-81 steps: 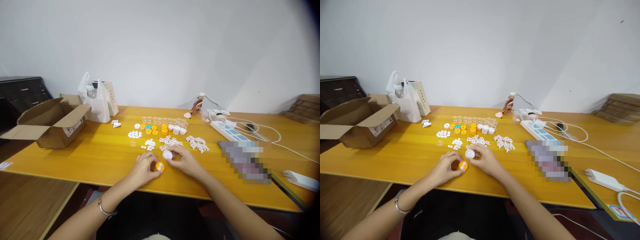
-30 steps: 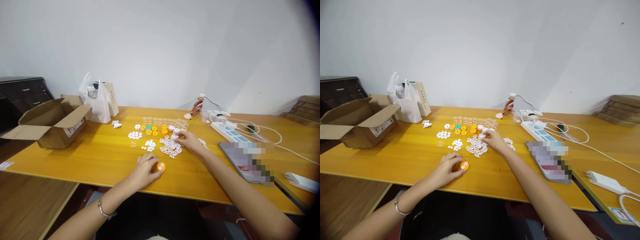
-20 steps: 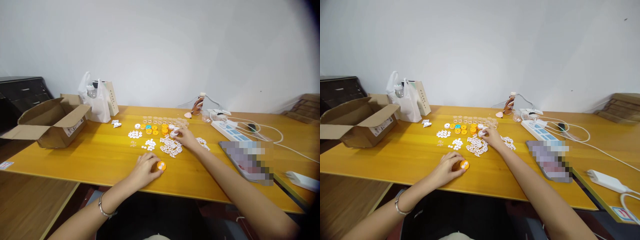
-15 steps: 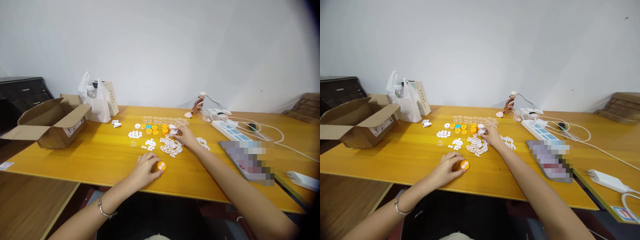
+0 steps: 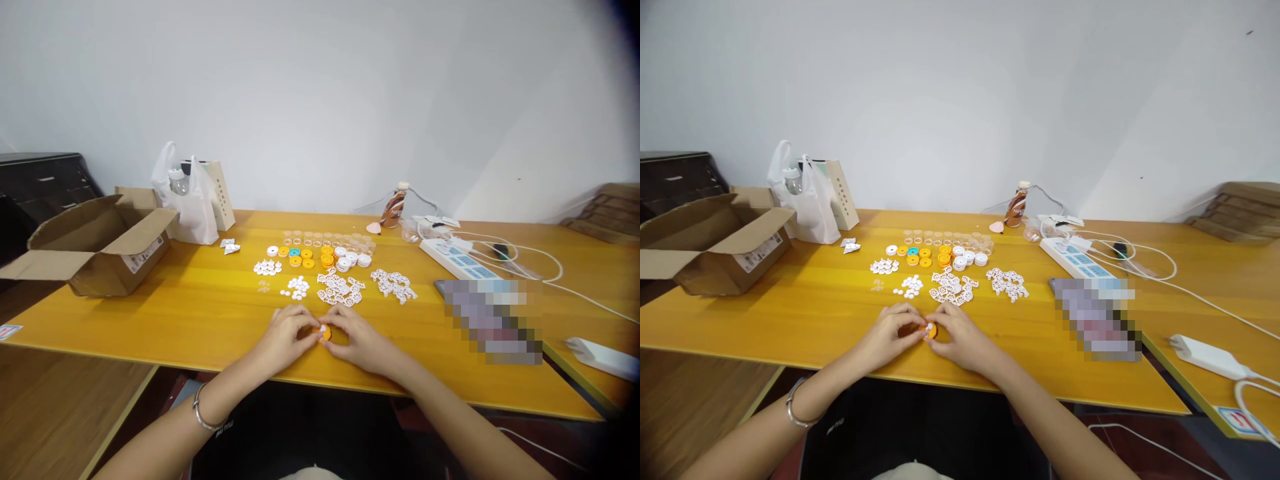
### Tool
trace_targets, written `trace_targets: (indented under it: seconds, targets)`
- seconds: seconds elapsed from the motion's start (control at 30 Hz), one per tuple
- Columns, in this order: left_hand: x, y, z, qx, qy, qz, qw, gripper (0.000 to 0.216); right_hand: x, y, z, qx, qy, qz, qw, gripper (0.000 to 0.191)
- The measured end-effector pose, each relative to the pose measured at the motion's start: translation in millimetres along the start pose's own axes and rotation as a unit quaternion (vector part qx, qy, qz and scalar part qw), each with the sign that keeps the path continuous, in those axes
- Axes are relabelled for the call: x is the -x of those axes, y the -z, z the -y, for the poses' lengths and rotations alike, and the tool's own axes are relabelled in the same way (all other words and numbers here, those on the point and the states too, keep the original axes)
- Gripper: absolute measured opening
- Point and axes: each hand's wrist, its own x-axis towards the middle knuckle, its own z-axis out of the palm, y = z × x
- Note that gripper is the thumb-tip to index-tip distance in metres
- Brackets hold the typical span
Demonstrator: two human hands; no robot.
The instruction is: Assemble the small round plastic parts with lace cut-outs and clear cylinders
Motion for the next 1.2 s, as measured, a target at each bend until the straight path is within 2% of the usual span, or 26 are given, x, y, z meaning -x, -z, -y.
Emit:
trace_targets:
  seconds: [0.07,0.17,0.3,0.4,0.57,0.83,1.2]
  targets:
    - [-3,0,0,0.003,0.003,0.006,1.000,0.013,0,-7,1,0.002,-0.011,-0.010,1.000,0.019]
    - [-8,5,-4,-0.008,0.001,0.036,0.999,0.017,1,-17,0,0.023,-0.043,-0.063,0.997,0.018]
    - [-15,13,-20,-0.125,-0.016,0.076,0.989,0.016,6,-27,-3,0.047,-0.042,-0.120,0.991,0.020]
    - [-21,17,-33,-0.211,-0.029,0.109,0.971,0.013,8,-31,-3,0.061,-0.036,-0.136,0.988,0.016]
    - [-31,17,-42,-0.265,-0.034,0.149,0.952,0.009,8,-32,-2,0.085,-0.042,-0.139,0.986,0.014]
    - [-39,20,-47,-0.252,-0.012,0.184,0.950,0.008,8,-34,-3,0.093,-0.042,-0.145,0.984,0.014]
    - [-38,19,-41,-0.223,-0.017,0.171,0.960,0.008,9,-33,-2,0.089,-0.043,-0.153,0.983,0.015]
